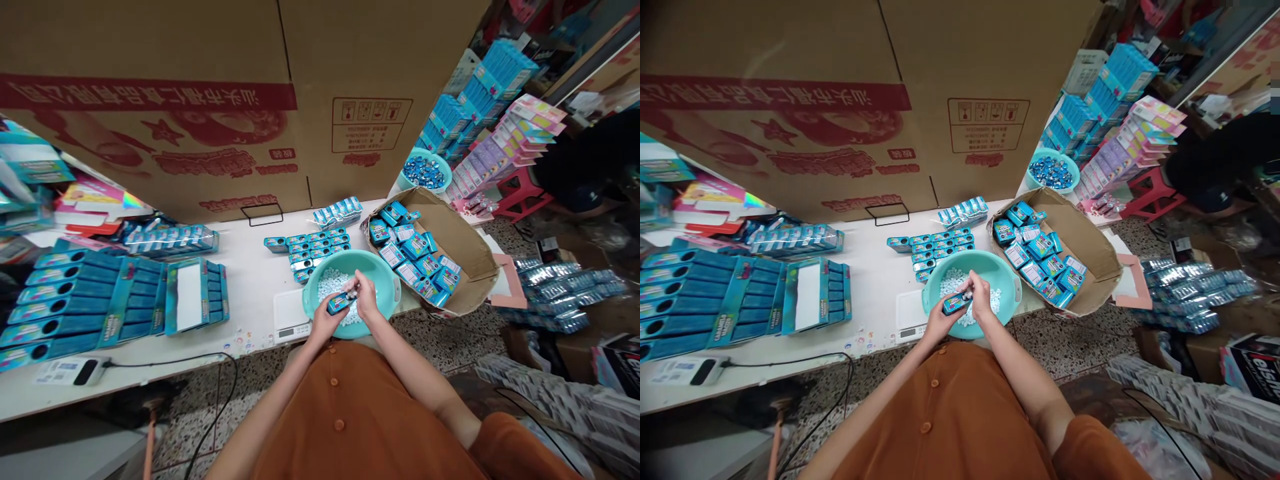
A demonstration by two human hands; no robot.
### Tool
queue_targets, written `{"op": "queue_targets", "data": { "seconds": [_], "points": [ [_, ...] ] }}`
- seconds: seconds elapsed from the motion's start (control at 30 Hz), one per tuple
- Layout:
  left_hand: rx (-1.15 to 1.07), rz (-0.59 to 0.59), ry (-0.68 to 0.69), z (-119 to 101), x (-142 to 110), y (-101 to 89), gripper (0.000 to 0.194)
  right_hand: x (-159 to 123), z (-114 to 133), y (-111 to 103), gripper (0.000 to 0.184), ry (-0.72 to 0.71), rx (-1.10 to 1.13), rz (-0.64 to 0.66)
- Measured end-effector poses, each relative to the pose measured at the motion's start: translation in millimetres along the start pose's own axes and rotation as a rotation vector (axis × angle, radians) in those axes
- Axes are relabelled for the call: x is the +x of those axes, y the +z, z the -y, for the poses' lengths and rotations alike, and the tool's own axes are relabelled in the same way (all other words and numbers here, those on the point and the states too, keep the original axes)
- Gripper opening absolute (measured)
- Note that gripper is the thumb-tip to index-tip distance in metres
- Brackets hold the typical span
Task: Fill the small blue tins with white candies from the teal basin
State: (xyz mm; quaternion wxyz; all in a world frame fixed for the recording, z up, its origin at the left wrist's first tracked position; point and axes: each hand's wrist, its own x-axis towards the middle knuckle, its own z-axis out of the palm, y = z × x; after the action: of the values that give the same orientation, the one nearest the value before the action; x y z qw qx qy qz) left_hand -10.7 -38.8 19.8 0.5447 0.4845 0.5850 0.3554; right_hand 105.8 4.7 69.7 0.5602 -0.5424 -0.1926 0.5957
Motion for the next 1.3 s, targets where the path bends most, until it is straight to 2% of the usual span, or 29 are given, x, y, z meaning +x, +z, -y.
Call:
{"op": "queue_targets", "data": {
  "seconds": [0.2,0.37,0.57,0.63,0.7,0.77,0.83,0.93,1.03,1.17,1.3],
  "points": [
    [-0.054,-0.011,0.001,1.2,1.2,1.2,0.049,-5.2,1.8,1.7,0.049,-0.085,-0.048,0.071],
    [-0.105,-0.010,-0.025,0.1,0.9,1.7,0.052,-11.4,4.0,-2.7,0.062,-0.164,-0.228,0.168],
    [-0.126,-0.007,-0.017,-2.2,0.2,3.2,0.051,-18.3,2.7,-5.2,0.063,-0.301,-0.321,0.243],
    [-0.120,-0.004,-0.009,-2.3,0.2,2.8,0.049,-16.5,0.8,-6.7,0.062,-0.319,-0.319,0.215],
    [-0.089,-0.012,0.020,-1.4,-0.6,0.7,0.047,-9.4,-3.6,-12.1,0.057,-0.341,-0.306,0.126],
    [-0.035,-0.027,0.076,0.8,-3.6,-3.3,0.043,3.1,-12.0,-23.3,0.049,-0.337,-0.313,0.016],
    [0.015,-0.032,0.119,4.5,-9.3,-9.0,0.040,19.3,-24.4,-38.9,0.039,-0.278,-0.384,-0.016],
    [0.059,-0.029,0.108,11.5,-21.2,-19.6,0.038,43.9,-46.7,-60.2,0.021,-0.185,-0.638,0.110],
    [0.120,-0.134,0.086,18.4,-31.5,-31.9,0.039,63.8,-65.2,-63.8,0.018,-0.268,-0.971,0.347],
    [0.211,-0.334,0.037,28.4,-35.3,-47.3,0.038,83.4,-78.3,-39.6,0.035,-0.475,-1.346,0.641],
    [0.112,-0.327,-0.105,41.3,-30.7,-54.3,0.042,91.9,-87.3,-16.7,0.033,-0.570,-1.572,0.748]
  ]
}}
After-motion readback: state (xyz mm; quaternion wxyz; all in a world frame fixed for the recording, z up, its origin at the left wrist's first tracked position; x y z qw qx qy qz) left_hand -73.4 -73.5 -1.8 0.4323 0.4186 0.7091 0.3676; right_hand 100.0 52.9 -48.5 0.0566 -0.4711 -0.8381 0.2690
